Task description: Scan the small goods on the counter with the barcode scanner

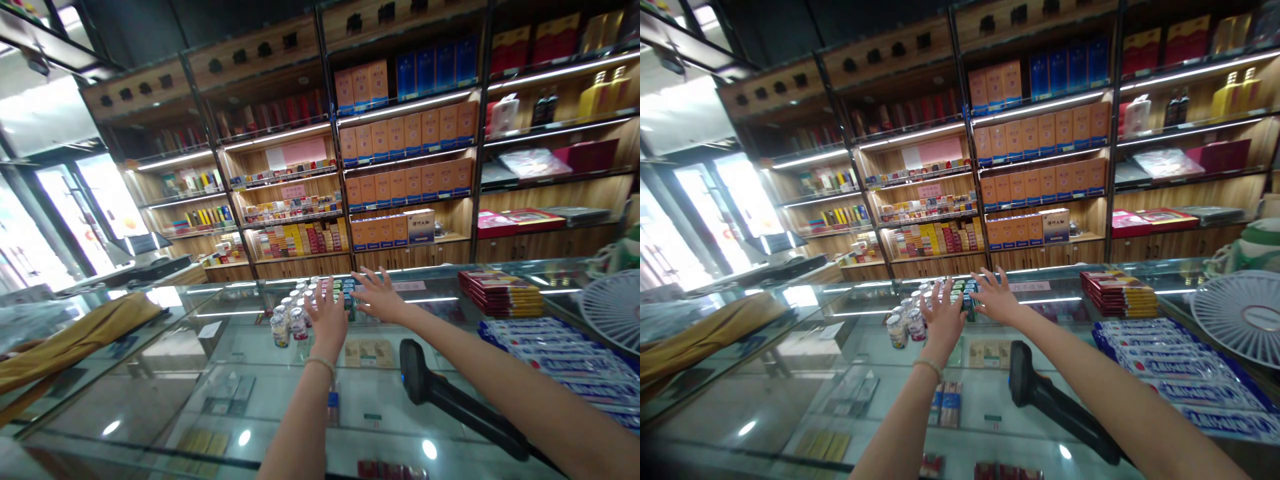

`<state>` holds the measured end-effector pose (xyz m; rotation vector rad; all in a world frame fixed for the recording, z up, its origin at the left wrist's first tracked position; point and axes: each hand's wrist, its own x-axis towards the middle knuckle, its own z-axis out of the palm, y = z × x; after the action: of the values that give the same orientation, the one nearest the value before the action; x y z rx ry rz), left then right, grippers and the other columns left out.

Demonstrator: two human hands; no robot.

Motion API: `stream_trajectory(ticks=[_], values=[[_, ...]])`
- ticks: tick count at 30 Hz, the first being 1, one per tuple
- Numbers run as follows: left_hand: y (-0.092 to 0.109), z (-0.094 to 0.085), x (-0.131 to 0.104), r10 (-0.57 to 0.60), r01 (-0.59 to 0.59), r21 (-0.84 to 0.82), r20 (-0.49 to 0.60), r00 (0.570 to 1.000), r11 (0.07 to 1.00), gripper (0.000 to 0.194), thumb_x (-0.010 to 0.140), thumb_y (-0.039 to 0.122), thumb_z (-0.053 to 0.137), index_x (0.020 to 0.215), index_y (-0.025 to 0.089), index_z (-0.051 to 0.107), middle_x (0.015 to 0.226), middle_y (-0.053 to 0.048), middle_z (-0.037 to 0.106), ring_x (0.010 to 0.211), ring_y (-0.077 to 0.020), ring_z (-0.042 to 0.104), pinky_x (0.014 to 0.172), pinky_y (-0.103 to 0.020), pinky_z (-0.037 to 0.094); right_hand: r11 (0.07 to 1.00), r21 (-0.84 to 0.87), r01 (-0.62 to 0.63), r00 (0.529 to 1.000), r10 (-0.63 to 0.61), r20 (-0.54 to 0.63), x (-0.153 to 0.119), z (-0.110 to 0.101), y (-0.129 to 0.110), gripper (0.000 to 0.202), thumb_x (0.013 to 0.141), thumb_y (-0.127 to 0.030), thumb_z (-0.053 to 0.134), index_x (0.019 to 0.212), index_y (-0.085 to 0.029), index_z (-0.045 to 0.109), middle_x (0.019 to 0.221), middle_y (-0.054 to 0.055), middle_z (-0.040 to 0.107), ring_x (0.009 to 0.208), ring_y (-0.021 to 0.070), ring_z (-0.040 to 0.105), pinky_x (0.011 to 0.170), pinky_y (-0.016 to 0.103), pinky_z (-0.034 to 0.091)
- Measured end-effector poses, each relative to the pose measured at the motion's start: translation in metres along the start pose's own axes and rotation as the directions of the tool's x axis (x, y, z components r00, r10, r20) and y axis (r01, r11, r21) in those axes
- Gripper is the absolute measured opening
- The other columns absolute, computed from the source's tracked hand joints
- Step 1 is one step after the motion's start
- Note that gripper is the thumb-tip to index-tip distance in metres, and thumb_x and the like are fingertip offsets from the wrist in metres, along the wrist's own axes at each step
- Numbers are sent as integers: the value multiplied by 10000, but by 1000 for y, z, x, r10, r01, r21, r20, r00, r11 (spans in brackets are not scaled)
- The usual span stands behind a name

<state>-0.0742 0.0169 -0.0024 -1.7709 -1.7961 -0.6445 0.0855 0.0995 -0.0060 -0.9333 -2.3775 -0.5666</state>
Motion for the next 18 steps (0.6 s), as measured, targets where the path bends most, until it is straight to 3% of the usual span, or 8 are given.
stream_trajectory(ticks=[10, 18], values=[[5, -6, 1, -45, 43, -58, -44, 998, 997, 140, 825, 281, 701, 953, 301, 755, 1556, -27, 449, 1486, -332, 261, 1183, -694, 69, 985, 141, -99, 995, 94, 42, 10, -13, -7, 167, 833, -396, 729, 965, -294, 731, 1559, 50, 421, 1476, 310, 245, 1166, 632, 99], [8, -7, 2, -15, 12, -78, -33, 999, 997, 103, 808, 285, 729, 909, 295, 745, 1544, -34, 464, 1479, -329, 280, 1181, -688, 96, 998, 69, 0, 997, -6, 74, 10, -19, -3, 180, 823, -383, 720, 949, -255, 737, 1560, 77, 427, 1479, 330, 238, 1173, 631, 57]])
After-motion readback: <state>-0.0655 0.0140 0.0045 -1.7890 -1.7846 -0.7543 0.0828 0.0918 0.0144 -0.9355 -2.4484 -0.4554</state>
